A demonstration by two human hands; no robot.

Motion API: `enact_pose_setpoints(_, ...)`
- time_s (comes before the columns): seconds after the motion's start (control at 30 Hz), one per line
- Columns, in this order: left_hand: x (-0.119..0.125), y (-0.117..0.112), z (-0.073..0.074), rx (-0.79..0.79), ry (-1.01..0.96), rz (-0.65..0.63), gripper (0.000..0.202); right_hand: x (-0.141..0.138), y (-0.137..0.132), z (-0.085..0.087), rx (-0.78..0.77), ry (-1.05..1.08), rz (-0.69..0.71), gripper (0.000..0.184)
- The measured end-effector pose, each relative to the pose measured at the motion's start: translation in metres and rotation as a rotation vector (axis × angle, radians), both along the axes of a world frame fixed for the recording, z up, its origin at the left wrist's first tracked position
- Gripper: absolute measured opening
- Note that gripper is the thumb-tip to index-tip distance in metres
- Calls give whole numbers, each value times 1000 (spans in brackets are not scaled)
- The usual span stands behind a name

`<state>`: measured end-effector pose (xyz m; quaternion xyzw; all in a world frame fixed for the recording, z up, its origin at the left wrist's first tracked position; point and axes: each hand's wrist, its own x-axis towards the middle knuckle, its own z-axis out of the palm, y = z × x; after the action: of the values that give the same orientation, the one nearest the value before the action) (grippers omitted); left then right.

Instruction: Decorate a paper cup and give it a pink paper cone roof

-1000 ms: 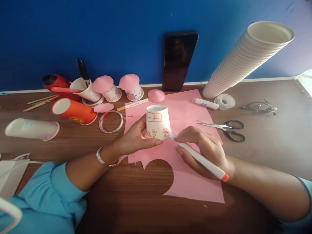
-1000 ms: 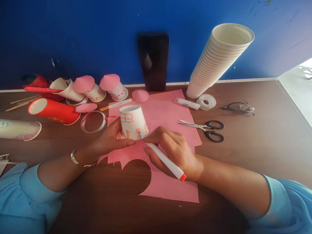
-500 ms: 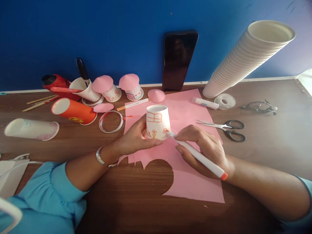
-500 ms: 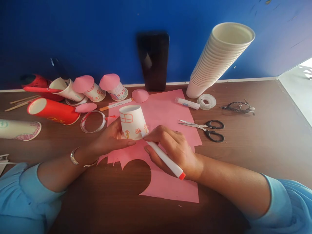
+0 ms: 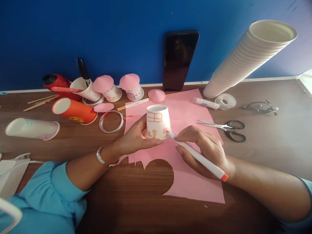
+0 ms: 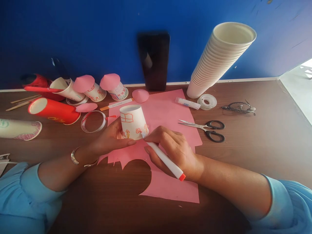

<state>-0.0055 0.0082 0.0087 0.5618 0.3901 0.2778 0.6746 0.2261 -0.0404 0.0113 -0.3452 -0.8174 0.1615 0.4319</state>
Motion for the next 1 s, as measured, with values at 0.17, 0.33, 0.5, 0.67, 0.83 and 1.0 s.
enact_pose_setpoints(0.17,-1,0,-1,-3,7,14,64,0,-1,1,-9,-1,9,9)
enact_pose_setpoints(0.33,-1,0,-1,-8,-8,14,65,2,-2,0,-9,0,10,9)
enact_pose_setpoints(0.5,1,0,0,-28,-11,11,63,0,-1,1,-8,7,19,8)
enact_pose_setpoints(0.67,1,1,-1,-12,-18,1,63,-1,-1,2,-5,16,24,11)
enact_pose_setpoints(0.83,0,1,-1,-13,-27,-13,59,1,-2,4,14,32,31,16)
enact_pose_setpoints(1.0,0,1,0,-18,-26,-20,61,0,-1,2,14,38,41,15)
